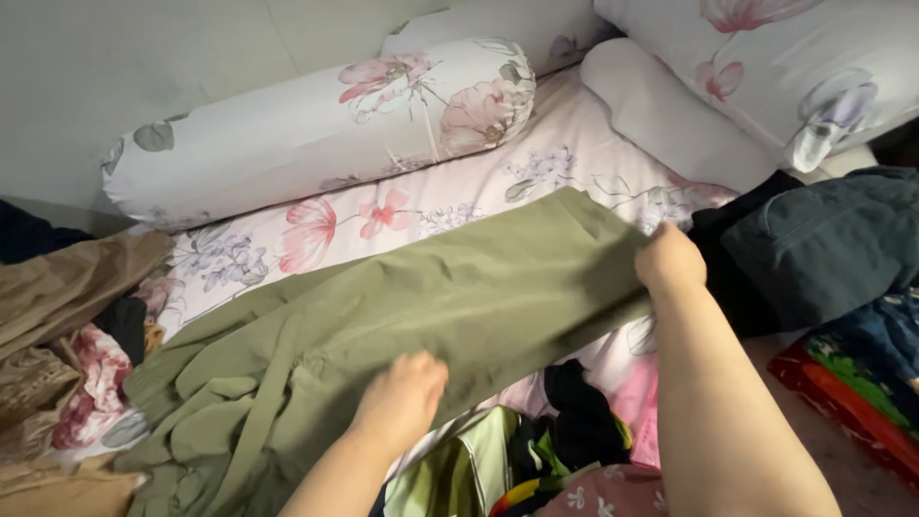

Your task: The person folds a pair of green trousers on a bed, sprays them with a pink spray bottle, and then folds them neatly. They then pick up a black garment and begin to fold it.

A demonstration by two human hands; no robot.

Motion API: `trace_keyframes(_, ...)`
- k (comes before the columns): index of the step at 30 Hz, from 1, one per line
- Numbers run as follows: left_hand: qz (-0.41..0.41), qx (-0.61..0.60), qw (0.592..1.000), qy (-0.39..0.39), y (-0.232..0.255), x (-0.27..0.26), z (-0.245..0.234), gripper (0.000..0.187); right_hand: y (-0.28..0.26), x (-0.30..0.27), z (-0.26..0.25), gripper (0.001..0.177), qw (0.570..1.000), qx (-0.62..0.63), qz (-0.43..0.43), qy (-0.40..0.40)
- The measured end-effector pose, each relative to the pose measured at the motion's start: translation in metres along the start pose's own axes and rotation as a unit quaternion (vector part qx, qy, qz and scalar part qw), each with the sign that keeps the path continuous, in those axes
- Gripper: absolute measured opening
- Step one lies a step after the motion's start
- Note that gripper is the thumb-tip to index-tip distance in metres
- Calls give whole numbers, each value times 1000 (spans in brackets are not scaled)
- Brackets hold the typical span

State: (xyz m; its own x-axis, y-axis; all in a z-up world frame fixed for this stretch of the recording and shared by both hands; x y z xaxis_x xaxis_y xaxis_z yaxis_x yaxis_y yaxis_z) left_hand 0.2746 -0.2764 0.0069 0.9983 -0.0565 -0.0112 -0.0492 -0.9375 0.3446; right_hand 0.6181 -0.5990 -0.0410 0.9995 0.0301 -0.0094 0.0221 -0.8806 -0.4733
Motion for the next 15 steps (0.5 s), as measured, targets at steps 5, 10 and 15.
trace_keyframes(5,-181,-75,975,-103,-80,-44,13,30,-16,-10,11,44,986,-165,-23,27)
trace_keyframes(10,-380,109,911,117,-200,-121,-86,31,-125,-65,41,39,961,-156,-227,24)
trace_keyframes(15,-536,71,830,135,-285,-185,-105,61,-227,-151,127,66,911,-143,-355,-152)
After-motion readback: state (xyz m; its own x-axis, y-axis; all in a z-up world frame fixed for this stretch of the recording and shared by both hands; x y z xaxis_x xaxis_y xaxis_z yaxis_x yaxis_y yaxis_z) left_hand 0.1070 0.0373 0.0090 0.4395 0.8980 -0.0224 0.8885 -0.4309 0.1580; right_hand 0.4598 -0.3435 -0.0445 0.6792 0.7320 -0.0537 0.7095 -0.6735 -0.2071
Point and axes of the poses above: each hand's wrist, its own x-axis towards the middle knuckle, its own z-axis out of the palm, y = z × x, the point moved 10 cm from there along x, towards the middle knuckle, and after that the axes turned 10 degrees about -y, right-handed, at the moved point
